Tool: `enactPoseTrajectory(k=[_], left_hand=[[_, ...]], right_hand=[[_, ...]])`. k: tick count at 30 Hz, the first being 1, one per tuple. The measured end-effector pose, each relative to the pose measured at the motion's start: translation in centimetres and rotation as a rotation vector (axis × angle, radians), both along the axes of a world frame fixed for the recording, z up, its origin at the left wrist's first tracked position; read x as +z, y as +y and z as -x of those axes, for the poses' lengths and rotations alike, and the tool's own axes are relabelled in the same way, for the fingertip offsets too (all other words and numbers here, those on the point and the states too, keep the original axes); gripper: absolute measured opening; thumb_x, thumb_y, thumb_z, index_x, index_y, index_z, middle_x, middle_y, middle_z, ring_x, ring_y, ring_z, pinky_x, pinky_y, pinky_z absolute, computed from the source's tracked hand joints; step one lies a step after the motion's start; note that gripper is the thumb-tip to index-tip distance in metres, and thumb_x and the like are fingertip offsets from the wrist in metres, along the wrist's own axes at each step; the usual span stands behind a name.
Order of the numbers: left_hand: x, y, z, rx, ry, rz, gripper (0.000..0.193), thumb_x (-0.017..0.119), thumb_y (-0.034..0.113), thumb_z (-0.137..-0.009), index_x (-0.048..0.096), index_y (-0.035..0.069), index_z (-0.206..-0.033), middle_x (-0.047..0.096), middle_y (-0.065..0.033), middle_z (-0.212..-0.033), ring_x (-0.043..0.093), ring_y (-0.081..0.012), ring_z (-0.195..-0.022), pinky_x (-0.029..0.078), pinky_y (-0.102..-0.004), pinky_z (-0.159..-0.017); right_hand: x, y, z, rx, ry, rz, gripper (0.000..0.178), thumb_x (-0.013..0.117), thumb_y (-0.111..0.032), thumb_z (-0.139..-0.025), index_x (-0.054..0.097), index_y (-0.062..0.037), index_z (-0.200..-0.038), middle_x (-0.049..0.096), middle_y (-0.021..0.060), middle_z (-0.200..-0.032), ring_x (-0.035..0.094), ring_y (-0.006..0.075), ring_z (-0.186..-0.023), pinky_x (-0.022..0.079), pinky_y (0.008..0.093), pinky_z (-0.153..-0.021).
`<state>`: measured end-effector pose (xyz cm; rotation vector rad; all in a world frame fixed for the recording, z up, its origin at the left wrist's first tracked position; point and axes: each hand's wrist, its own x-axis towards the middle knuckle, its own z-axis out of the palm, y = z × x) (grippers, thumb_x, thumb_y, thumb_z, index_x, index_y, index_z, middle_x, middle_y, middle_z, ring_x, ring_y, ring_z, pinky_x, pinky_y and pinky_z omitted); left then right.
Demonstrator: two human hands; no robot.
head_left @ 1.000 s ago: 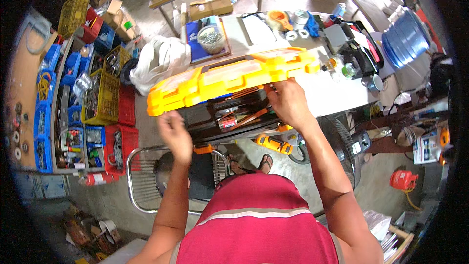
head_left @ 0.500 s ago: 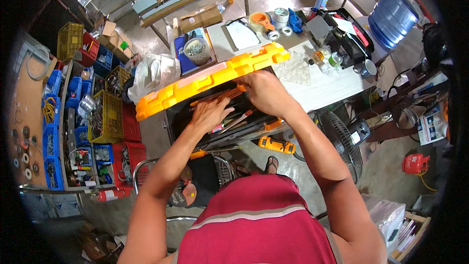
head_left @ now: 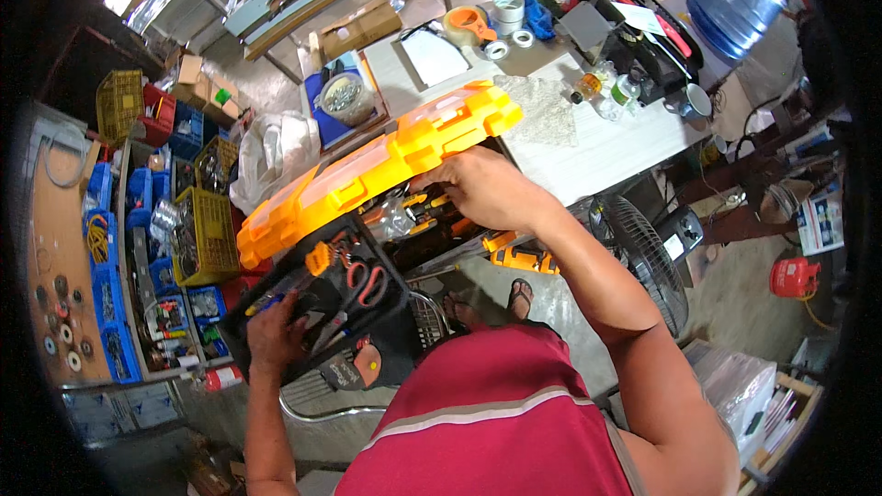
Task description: The person opens a yellow toolbox, selects a screwdriver, and uses it to tighten screws on a stainless steel frame with circular cutouts. The person adjusts the frame and continues fastening components while working in a workshop environment.
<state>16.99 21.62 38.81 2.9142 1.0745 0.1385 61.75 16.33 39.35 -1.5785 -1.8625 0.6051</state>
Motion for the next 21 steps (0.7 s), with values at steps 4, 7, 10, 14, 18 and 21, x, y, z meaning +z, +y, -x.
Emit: enactPoseTrajectory(k=[4, 7, 10, 14, 18, 21], left_hand=[[0.8, 0.4, 2.4, 0.011, -0.036, -0.089, 0.063, 0.08, 0.019, -0.079, 0.059, 0.007, -0.137, 0.063, -0.0146, -0.082, 0.064, -0.0359, -0.07, 0.049, -0.0466, -0.061], [1.0, 0.4, 2.5, 0.034, -0.028, -0.087, 0.058, 0.079, 0.023, -0.081, 0.061, 0.008, -0.134, 0.063, -0.0135, -0.081, 0.064, -0.0348, -0.071, 0.049, -0.0459, -0.062], [1.0, 0.3, 2.0, 0.031, -0.064, -0.066, 0.056, 0.079, 0.024, -0.081, 0.063, 0.008, -0.132, 0.064, -0.0128, -0.081, 0.065, -0.0342, -0.071, 0.05, -0.0449, -0.063], [0.7, 0.5, 1.2, 0.013, -0.04, -0.044, 0.053, 0.079, 0.026, -0.082, 0.064, 0.008, -0.13, 0.065, -0.0124, -0.083, 0.066, -0.034, -0.071, 0.052, -0.0444, -0.064], [-0.1, 1.1, 0.4, -0.017, -0.036, -0.02, 0.051, 0.079, 0.028, -0.083, 0.065, 0.008, -0.128, 0.068, -0.0136, -0.087, 0.068, -0.0351, -0.074, 0.053, -0.0446, -0.065], [-0.6, 1.6, -0.4, -0.05, -0.062, -0.05, 0.05, 0.08, 0.029, -0.083, 0.065, 0.007, -0.126, 0.07, -0.015, -0.092, 0.07, -0.0365, -0.08, 0.054, -0.0448, -0.068]], right_hand=[[-1.5, -0.1, -0.4, 0.004, 0.172, -0.084, 0.039, 0.059, 0.0, -0.084, 0.074, -0.009, -0.119, 0.071, 0.0226, -0.108, 0.067, 0.0409, -0.105, 0.053, 0.046, -0.096], [-4.2, 1.3, -0.3, -0.066, 0.0, -0.025, 0.032, 0.063, -0.006, -0.088, 0.072, -0.0075, -0.119, 0.071, 0.0215, -0.106, 0.068, 0.0394, -0.104, 0.054, 0.0461, -0.094], [-9.0, 3.5, 1.2, -0.055, -0.259, 0.239, 0.03, 0.065, -0.012, -0.09, 0.071, -0.0073, -0.118, 0.072, 0.0197, -0.107, 0.07, 0.0392, -0.101, 0.056, 0.0454, -0.092], [-16.8, 5.7, 2.6, -0.09, -0.423, -0.099, 0.044, 0.059, -0.026, -0.094, 0.062, -0.0073, -0.134, 0.061, 0.0164, -0.138, 0.054, 0.0344, -0.132, 0.042, 0.0502, -0.113], [-21.3, 5.1, 1.8, -0.11, -0.488, -0.437, 0.043, 0.055, -0.026, -0.096, 0.062, -0.0093, -0.135, 0.062, 0.0157, -0.136, 0.056, 0.0338, -0.13, 0.043, 0.0502, -0.111], [-19.9, 4.5, 0.8, -0.105, -0.496, -0.434, 0.041, 0.055, -0.025, -0.096, 0.062, -0.0095, -0.134, 0.063, 0.0163, -0.134, 0.057, 0.0342, -0.128, 0.045, 0.0504, -0.11]])
